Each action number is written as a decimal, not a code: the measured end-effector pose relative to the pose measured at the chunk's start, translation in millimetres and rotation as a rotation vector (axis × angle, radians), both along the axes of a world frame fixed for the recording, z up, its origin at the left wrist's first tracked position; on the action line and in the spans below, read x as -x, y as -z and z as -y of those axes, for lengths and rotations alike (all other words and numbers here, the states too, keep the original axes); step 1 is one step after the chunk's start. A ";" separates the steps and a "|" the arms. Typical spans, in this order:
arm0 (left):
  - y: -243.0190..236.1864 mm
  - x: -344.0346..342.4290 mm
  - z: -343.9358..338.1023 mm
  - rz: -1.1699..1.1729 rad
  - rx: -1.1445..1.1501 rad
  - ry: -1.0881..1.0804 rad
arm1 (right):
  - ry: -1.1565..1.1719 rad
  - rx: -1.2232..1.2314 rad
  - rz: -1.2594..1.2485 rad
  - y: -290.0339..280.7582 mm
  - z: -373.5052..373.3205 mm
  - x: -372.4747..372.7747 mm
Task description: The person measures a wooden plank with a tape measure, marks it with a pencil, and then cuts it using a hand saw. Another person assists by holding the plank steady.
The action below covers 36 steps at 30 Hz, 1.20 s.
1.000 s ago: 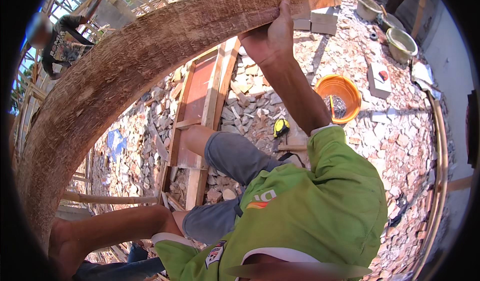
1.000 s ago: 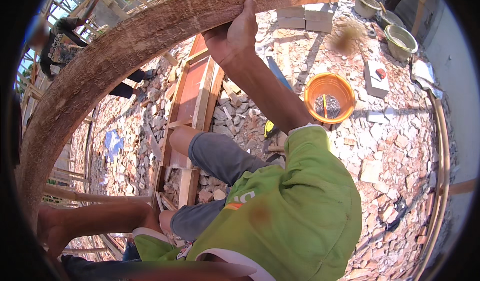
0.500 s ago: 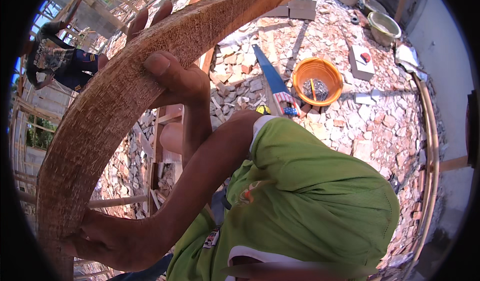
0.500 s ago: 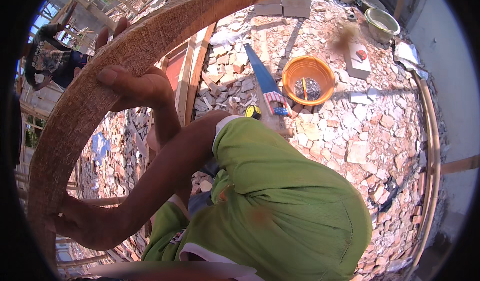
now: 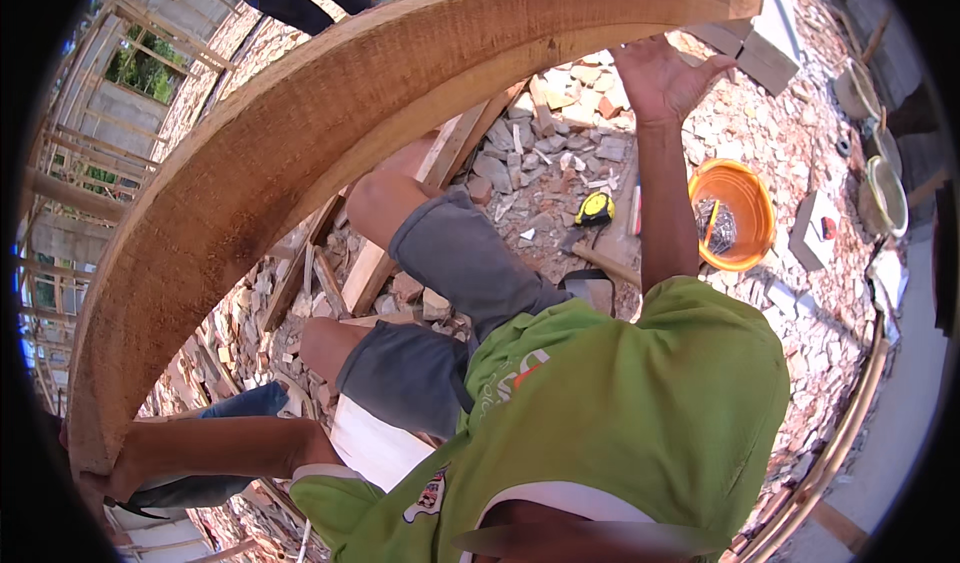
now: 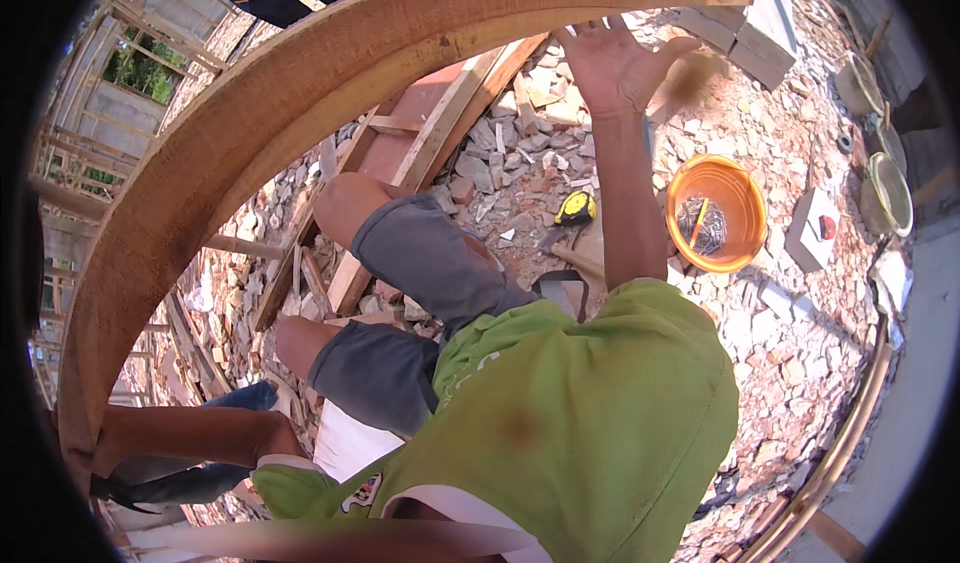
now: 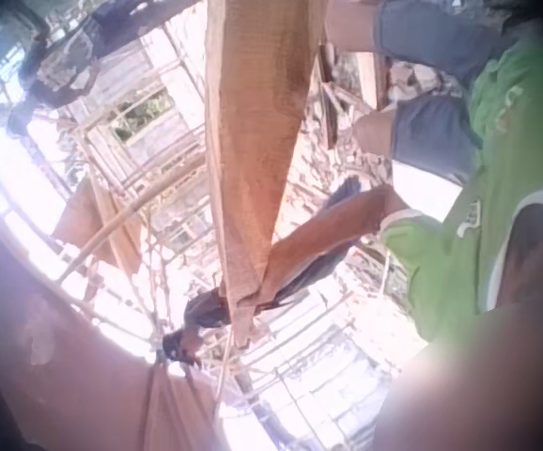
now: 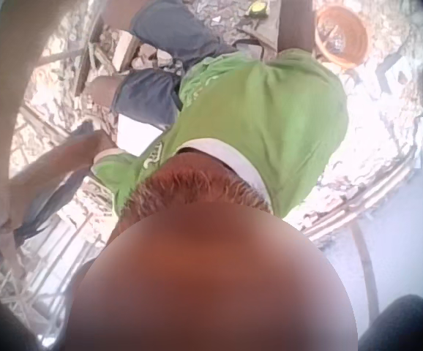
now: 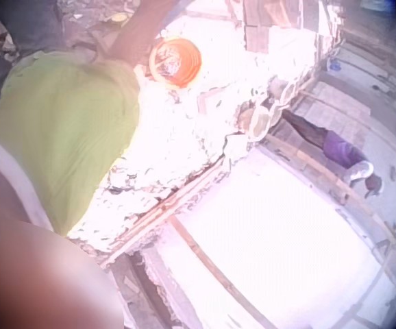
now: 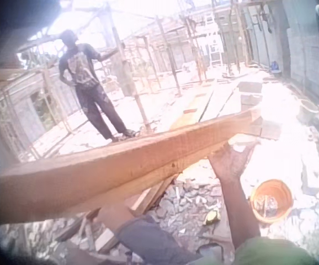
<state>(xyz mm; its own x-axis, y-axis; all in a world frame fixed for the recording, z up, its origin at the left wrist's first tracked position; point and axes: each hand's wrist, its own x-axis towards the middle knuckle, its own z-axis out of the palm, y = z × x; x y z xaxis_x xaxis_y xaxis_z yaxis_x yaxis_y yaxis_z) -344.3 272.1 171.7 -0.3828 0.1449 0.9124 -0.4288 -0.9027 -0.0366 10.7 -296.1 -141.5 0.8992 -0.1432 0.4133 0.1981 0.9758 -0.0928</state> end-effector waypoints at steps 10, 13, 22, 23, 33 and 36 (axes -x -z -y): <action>68.3 122.0 -136.0 -0.253 0.586 0.634 | 0.105 0.130 -0.604 -4.7 -175.7 -5.7; 108.7 45.0 -80.2 -0.279 0.562 0.598 | -0.215 0.245 -0.569 27.4 -150.4 -59.0; 108.5 -43.6 -33.5 0.177 0.591 0.702 | 0.093 0.458 -0.681 43.5 -177.0 -156.1; 105.4 -37.7 -35.6 0.123 0.562 0.702 | 0.117 0.473 -0.685 43.8 -179.7 -158.9; 104.6 -67.3 63.3 -0.297 -0.083 -0.360 | -0.270 0.365 -0.408 -14.6 -328.7 -37.9; 113.6 -149.4 103.3 -0.904 -0.483 -0.527 | -0.364 0.215 -0.330 -27.6 -373.1 10.1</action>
